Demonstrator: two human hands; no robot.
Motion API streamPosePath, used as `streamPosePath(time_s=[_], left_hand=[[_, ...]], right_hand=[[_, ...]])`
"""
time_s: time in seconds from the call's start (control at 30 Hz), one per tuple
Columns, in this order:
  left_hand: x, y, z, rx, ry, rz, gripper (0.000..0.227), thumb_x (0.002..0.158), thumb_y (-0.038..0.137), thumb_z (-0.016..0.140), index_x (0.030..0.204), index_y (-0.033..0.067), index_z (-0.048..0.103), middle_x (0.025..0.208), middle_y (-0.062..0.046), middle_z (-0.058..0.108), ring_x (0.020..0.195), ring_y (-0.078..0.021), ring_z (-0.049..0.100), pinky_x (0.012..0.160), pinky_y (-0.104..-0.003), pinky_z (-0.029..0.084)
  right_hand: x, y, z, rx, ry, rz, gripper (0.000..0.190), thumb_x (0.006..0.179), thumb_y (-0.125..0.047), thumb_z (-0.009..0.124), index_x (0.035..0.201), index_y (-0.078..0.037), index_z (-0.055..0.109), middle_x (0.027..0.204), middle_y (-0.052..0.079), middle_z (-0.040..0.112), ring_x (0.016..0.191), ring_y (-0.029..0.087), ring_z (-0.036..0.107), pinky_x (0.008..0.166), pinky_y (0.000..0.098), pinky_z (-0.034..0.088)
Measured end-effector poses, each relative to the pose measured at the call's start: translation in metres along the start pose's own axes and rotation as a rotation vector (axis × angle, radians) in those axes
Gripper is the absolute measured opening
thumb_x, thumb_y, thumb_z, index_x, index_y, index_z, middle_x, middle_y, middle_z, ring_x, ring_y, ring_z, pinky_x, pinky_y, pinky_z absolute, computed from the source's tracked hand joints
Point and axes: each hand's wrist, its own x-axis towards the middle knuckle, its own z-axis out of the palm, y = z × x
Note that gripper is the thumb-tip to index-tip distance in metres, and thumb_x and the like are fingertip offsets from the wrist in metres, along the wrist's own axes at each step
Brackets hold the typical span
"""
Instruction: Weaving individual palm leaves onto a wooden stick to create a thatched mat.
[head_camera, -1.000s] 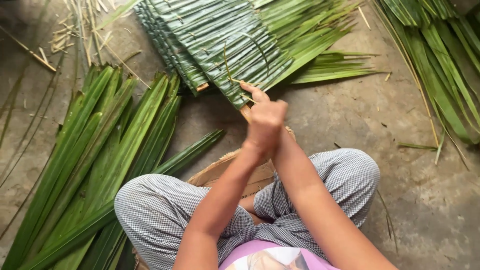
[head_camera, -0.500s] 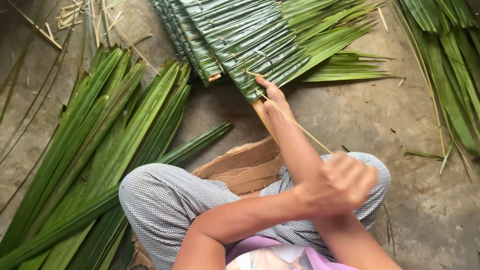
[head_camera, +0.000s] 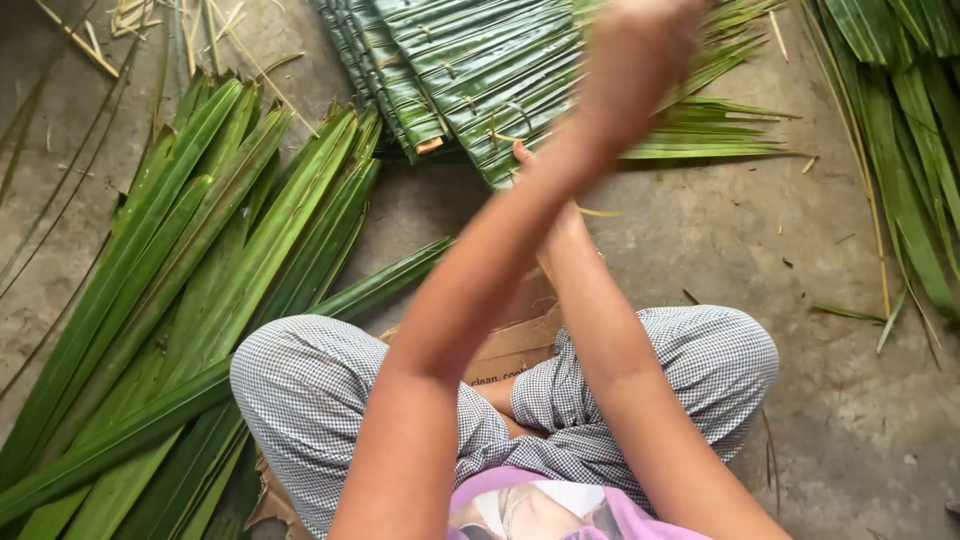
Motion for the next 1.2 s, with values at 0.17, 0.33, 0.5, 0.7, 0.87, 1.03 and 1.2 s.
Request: streamPosePath(time_s=[0.17,0.33,0.5,0.7,0.87,1.03,1.2], left_hand=[[-0.023,-0.105,-0.077,-0.055,-0.142,-0.117,0.020,0.079,0.005,0.061,0.098,0.0037,0.069,0.065,-0.007,0.066,0.053,-0.0222,0.057,0.056,-0.039,0.050],[-0.071,-0.146,-0.085,0.049,-0.364,-0.371,0.014,0.086,0.014,0.071,0.085,0.0038,0.081,0.069,-0.010,0.076,0.049,-0.0223,0.064,0.052,-0.037,0.054],[-0.054,-0.167,-0.073,0.128,-0.411,-0.616,0.010,0.076,0.004,0.071,0.078,0.0075,0.079,0.067,-0.006,0.075,0.053,-0.0142,0.068,0.058,-0.033,0.061],[-0.059,-0.187,-0.057,0.253,-0.495,-0.678,0.011,0.072,0.005,0.084,0.069,0.0060,0.074,0.071,-0.009,0.077,0.061,-0.0190,0.073,0.066,-0.039,0.063],[-0.072,-0.193,-0.053,0.226,-0.465,-0.717,0.016,0.071,0.003,0.085,0.065,0.0053,0.071,0.073,-0.010,0.077,0.063,-0.0205,0.075,0.068,-0.040,0.064],[-0.084,-0.206,-0.041,0.261,-0.454,-0.693,0.012,0.070,0.001,0.082,0.065,0.0058,0.072,0.068,-0.009,0.075,0.058,-0.0204,0.072,0.065,-0.040,0.063],[-0.088,-0.202,-0.040,0.343,-0.514,-0.696,0.013,0.072,0.003,0.083,0.066,0.0068,0.073,0.069,-0.010,0.076,0.059,-0.0206,0.073,0.063,-0.039,0.064]], right_hand=[[-0.018,-0.053,0.016,0.578,0.041,0.593,0.022,0.083,-0.006,0.080,0.101,0.001,0.072,0.091,0.011,0.075,0.075,0.022,0.072,0.071,0.0364,0.062],[-0.012,-0.043,0.011,0.539,0.123,0.581,0.025,0.078,-0.002,0.082,0.102,0.003,0.074,0.092,0.011,0.076,0.077,0.022,0.071,0.072,0.0333,0.059],[-0.010,-0.043,0.010,0.509,0.124,0.594,0.028,0.073,-0.005,0.088,0.094,0.003,0.072,0.084,0.011,0.074,0.071,0.022,0.069,0.071,0.0310,0.058],[-0.015,-0.052,0.013,0.552,0.151,0.606,0.031,0.071,-0.002,0.087,0.097,0.005,0.072,0.090,0.015,0.074,0.077,0.025,0.071,0.075,0.0341,0.060],[-0.014,-0.052,0.012,0.538,0.136,0.601,0.028,0.072,-0.004,0.087,0.095,0.004,0.073,0.088,0.013,0.075,0.074,0.024,0.071,0.074,0.0322,0.059],[-0.015,-0.053,0.011,0.517,0.145,0.625,0.029,0.071,-0.004,0.087,0.095,0.003,0.073,0.087,0.012,0.075,0.073,0.022,0.070,0.070,0.0322,0.059],[-0.013,-0.047,0.009,0.559,0.128,0.614,0.024,0.074,-0.002,0.085,0.095,0.004,0.074,0.087,0.013,0.076,0.071,0.023,0.071,0.069,0.0329,0.060]])
